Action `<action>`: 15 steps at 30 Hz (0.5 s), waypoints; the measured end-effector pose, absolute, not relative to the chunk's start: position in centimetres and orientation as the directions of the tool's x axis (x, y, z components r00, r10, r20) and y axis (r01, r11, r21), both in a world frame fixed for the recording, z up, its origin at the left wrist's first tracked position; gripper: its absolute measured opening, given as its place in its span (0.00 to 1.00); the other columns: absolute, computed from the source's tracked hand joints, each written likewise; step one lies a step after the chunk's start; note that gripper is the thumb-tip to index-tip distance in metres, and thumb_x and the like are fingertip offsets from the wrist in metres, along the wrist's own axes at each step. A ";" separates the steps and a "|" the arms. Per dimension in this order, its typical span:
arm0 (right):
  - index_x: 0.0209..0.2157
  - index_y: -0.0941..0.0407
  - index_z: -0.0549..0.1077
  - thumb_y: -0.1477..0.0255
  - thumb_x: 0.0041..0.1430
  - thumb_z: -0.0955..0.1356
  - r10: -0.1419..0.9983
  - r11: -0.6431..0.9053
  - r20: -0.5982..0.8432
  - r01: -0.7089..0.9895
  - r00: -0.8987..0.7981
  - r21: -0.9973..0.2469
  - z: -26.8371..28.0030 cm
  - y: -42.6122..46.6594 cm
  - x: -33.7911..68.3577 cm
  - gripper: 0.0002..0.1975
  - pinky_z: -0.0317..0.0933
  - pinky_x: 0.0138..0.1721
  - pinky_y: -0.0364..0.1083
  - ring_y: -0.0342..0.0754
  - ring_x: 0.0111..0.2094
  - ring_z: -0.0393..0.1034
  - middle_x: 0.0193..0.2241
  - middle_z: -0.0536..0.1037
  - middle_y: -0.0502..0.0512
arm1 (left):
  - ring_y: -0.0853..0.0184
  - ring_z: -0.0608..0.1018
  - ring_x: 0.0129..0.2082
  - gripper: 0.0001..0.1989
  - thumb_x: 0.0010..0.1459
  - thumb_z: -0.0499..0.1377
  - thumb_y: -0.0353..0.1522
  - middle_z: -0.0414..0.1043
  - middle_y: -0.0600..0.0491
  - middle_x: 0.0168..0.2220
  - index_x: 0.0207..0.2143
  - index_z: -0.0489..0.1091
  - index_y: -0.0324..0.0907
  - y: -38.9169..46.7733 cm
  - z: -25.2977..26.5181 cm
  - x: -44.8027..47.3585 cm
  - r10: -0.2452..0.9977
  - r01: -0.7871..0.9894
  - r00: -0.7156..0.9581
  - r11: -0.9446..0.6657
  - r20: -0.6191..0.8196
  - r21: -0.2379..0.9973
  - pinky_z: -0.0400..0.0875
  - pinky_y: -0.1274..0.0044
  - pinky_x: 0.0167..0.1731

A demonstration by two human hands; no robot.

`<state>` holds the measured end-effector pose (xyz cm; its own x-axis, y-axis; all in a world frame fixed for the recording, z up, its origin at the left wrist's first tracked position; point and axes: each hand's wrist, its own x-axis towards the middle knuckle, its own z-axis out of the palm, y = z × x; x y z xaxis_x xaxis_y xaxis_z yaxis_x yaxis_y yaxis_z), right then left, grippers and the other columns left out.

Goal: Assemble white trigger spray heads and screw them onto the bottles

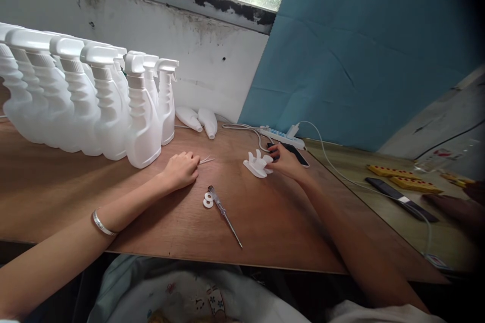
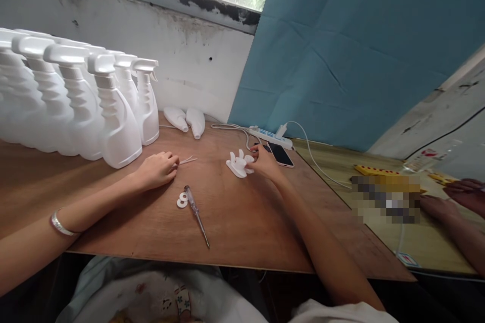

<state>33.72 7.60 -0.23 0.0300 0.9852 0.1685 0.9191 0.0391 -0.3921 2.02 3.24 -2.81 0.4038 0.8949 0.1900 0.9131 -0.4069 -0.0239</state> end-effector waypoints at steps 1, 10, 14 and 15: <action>0.44 0.58 0.63 0.71 0.36 0.72 0.987 0.047 0.158 0.916 0.018 -0.399 -0.3 7.7 33.9 0.29 0.62 0.34 0.44 0.50 0.34 0.71 0.37 0.74 0.55 | 0.60 0.71 0.38 0.12 0.55 0.46 0.32 0.69 0.46 0.38 0.37 0.66 0.40 3.2 -2.8 2.0 0.895 0.913 0.405 -0.408 0.188 -0.024 0.66 0.71 0.35; 0.52 0.56 0.58 0.75 0.37 0.71 0.998 0.058 0.033 0.753 -0.048 -0.656 2.8 7.1 35.9 0.37 0.67 0.35 0.48 0.51 0.37 0.71 0.47 0.68 0.63 | 0.60 0.71 0.39 0.11 0.55 0.47 0.31 0.68 0.45 0.39 0.38 0.66 0.40 3.0 -2.7 2.1 0.899 0.915 0.396 -0.404 0.187 0.007 0.66 0.70 0.36; 0.47 0.56 0.62 0.73 0.45 0.69 0.968 0.185 0.250 0.778 -0.037 -0.601 5.3 6.8 32.3 0.25 0.66 0.36 0.48 0.51 0.38 0.70 0.44 0.71 0.60 | 0.59 0.71 0.41 0.12 0.54 0.49 0.30 0.69 0.45 0.40 0.41 0.64 0.40 3.0 -2.7 2.1 0.902 0.919 0.384 -0.395 0.199 0.014 0.66 0.70 0.37; 0.46 0.56 0.62 0.72 0.46 0.68 0.948 0.249 0.310 0.780 -0.075 -0.573 6.0 6.7 30.6 0.23 0.66 0.36 0.48 0.50 0.37 0.70 0.42 0.72 0.59 | 0.59 0.71 0.41 0.13 0.54 0.49 0.30 0.69 0.45 0.40 0.42 0.64 0.39 3.0 -2.7 2.1 0.902 0.920 0.382 -0.393 0.202 0.012 0.66 0.70 0.37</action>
